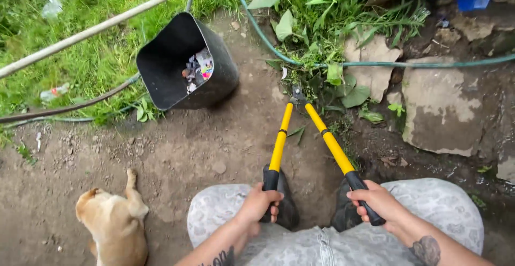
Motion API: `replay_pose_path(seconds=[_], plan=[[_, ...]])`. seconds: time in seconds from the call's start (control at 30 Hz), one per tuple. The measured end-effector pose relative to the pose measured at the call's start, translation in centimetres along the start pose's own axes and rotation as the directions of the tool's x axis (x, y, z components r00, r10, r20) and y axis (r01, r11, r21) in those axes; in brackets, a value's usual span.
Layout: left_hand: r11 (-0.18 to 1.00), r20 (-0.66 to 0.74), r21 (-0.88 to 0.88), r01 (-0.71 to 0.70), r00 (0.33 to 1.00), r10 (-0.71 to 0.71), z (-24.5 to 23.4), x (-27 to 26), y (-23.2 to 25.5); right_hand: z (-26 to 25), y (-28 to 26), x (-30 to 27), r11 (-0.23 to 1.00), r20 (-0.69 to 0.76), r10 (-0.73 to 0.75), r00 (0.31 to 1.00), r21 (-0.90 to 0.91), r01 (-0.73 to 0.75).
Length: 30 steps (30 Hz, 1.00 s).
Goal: The person uses a pair of yellow-handled loppers to cut through thick grass and weeds on the ground in an outdoor area, moving between different sections of the lawn.
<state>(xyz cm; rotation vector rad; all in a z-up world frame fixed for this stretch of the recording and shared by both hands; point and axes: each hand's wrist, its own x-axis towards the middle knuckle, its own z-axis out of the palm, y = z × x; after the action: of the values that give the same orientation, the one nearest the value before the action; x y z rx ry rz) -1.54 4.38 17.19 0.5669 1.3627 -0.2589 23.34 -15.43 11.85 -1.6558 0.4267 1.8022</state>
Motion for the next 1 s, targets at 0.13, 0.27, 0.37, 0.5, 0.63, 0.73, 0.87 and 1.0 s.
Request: replay_pose_path(seconds=[0.13,0.27,0.37,0.5,0.63,0.73,0.87,1.0], plan=[[0.998,0.043,-0.029,0.052,0.998,-0.051,0.9,-4.5,-2.0,-0.6,2.7,-4.9,0.988,-0.029,0.150,0.988,-0.033,-0.151],[0.983,0.181,0.041,0.177,0.967,-0.182,0.4,-8.7,0.8,-3.4,5.1,-7.5,0.987,0.026,0.143,0.989,-0.079,-0.140],[0.978,0.204,0.068,0.198,0.957,-0.208,-1.3,-10.8,3.1,-8.1,7.1,-7.3,0.977,0.191,0.199,0.961,-0.111,-0.181],[0.978,0.217,0.124,0.169,0.957,-0.193,-6.7,-14.5,5.6,-19.0,7.6,-5.9,0.961,0.161,0.253,0.954,-0.158,-0.228],[0.976,0.148,0.128,0.174,0.970,-0.192,-9.8,-15.1,7.9,-27.7,4.4,-3.9,0.940,0.152,0.260,0.954,-0.264,-0.214],[0.981,0.132,0.162,0.103,0.983,-0.125,-9.9,-11.7,10.5,-27.7,-3.3,-2.0,0.917,0.103,0.215,0.971,-0.364,-0.164],[0.987,0.265,0.147,-0.060,0.964,0.019,-10.4,-1.7,15.4,-16.3,-16.4,-4.2,0.923,-0.073,0.010,0.997,-0.383,-0.038],[0.994,0.262,0.092,-0.051,0.965,0.025,-10.0,10.4,19.9,-14.6,-21.2,4.4,0.937,0.021,-0.087,0.996,-0.337,0.089]])
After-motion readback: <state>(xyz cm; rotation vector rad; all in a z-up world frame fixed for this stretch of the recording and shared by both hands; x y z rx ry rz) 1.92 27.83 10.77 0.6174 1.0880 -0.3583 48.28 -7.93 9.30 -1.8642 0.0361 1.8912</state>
